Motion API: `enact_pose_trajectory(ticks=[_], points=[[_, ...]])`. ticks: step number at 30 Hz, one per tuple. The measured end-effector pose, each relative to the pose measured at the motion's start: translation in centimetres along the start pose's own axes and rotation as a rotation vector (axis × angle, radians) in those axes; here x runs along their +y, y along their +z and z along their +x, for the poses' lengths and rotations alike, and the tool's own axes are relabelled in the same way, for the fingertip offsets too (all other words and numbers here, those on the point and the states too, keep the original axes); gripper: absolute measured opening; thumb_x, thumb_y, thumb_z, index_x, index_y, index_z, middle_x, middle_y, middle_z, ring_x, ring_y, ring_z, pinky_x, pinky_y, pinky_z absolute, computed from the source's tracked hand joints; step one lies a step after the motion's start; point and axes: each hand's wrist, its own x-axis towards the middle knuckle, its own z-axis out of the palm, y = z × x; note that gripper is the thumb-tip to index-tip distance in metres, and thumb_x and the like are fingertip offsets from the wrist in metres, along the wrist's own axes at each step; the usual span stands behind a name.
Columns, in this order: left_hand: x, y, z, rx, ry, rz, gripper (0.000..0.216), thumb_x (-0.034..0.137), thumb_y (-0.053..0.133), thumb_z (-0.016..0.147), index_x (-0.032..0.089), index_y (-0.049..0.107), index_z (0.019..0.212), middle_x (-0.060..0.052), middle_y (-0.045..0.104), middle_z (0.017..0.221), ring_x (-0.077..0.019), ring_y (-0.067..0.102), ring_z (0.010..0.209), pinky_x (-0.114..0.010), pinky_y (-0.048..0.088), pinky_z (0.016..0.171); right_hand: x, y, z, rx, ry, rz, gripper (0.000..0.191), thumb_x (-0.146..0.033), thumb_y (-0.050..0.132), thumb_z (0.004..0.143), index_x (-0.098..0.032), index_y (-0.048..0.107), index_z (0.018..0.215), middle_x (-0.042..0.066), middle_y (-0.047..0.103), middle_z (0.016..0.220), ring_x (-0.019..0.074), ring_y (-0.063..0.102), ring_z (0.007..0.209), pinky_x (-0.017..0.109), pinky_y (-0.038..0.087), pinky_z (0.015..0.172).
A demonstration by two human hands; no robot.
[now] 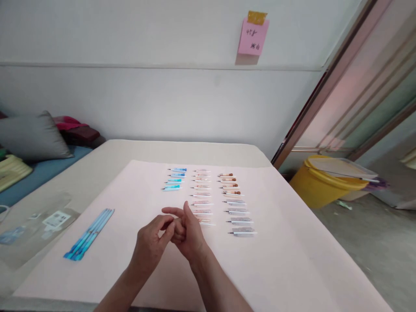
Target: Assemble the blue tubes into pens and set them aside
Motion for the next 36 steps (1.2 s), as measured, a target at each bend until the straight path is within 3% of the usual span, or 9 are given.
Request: enact_pose_trajectory(ticks=[6, 11, 14, 22, 29, 36], points=[[-0.48, -0.04, 0.14, 0.029, -0.076, -0.105, 0.011, 0.027, 0.056, 0.074, 0.025, 0.067, 0.076, -0.002, 0.063, 0.074, -0.0171, 0.053, 0.066, -0.026, 0.037, 0.065, 0.36, -0.16, 0.20, -0.006, 0.003, 0.000, 0.059, -0.060, 0.043, 0.081, -0.008, 0.064, 0.099, -0.012, 0.019, 0.032, 0.0034, 0.007, 0.035, 0.020, 0.007, 0.038], [-0.28, -0.16, 0.10, -0.001, -0.071, -0.125, 0.007, 0.027, 0.062, 0.070, 0.025, 0.067, 0.074, -0.004, 0.062, 0.075, -0.0184, 0.051, 0.070, -0.026, 0.036, 0.068, 0.39, -0.21, 0.12, 0.098, 0.026, -0.049, 0.060, -0.062, 0.046, 0.078, -0.008, 0.065, 0.097, -0.010, 0.024, 0.033, 0.0044, 0.018, 0.037, 0.019, 0.012, 0.040], [-0.40, -0.21, 0.11, 0.018, -0.101, -0.188, 0.006, 0.027, 0.065, 0.067, 0.025, 0.068, 0.072, -0.004, 0.061, 0.073, -0.0189, 0.050, 0.069, -0.025, 0.035, 0.065, 0.48, -0.22, 0.13, 0.099, 0.019, -0.075, 0.060, -0.062, 0.046, 0.077, -0.009, 0.066, 0.095, -0.011, 0.023, 0.033, 0.0035, 0.014, 0.036, 0.019, 0.012, 0.040], [-1.04, -0.46, 0.31, -0.017, -0.034, -0.005, 0.012, 0.025, 0.054, 0.076, 0.025, 0.066, 0.075, -0.002, 0.061, 0.072, -0.0161, 0.050, 0.065, -0.025, 0.034, 0.063, 0.75, -0.06, 0.37, 0.024, 0.022, -0.029, 0.056, -0.060, 0.045, 0.080, -0.009, 0.065, 0.094, -0.012, 0.019, 0.032, 0.0034, 0.009, 0.034, 0.020, 0.008, 0.039], [-0.37, -0.74, 0.48, -0.065, -0.067, -0.084, 0.009, 0.029, 0.058, 0.072, 0.025, 0.066, 0.075, -0.002, 0.063, 0.073, -0.0173, 0.052, 0.067, -0.026, 0.037, 0.065, 0.72, -0.19, 0.42, 0.126, 0.034, -0.091, 0.060, -0.063, 0.050, 0.074, -0.009, 0.066, 0.093, -0.010, 0.023, 0.031, 0.0044, 0.019, 0.035, 0.020, 0.009, 0.040], [-0.80, -0.98, 0.56, -0.077, 0.005, 0.033, 0.015, 0.022, 0.051, 0.078, 0.025, 0.066, 0.075, 0.000, 0.062, 0.068, -0.0140, 0.051, 0.059, -0.024, 0.035, 0.058, 0.94, -0.20, 0.44, 0.021, -0.001, -0.061, 0.053, -0.059, 0.047, 0.080, -0.010, 0.066, 0.091, -0.012, 0.018, 0.032, 0.0033, 0.009, 0.035, 0.021, 0.008, 0.040]])
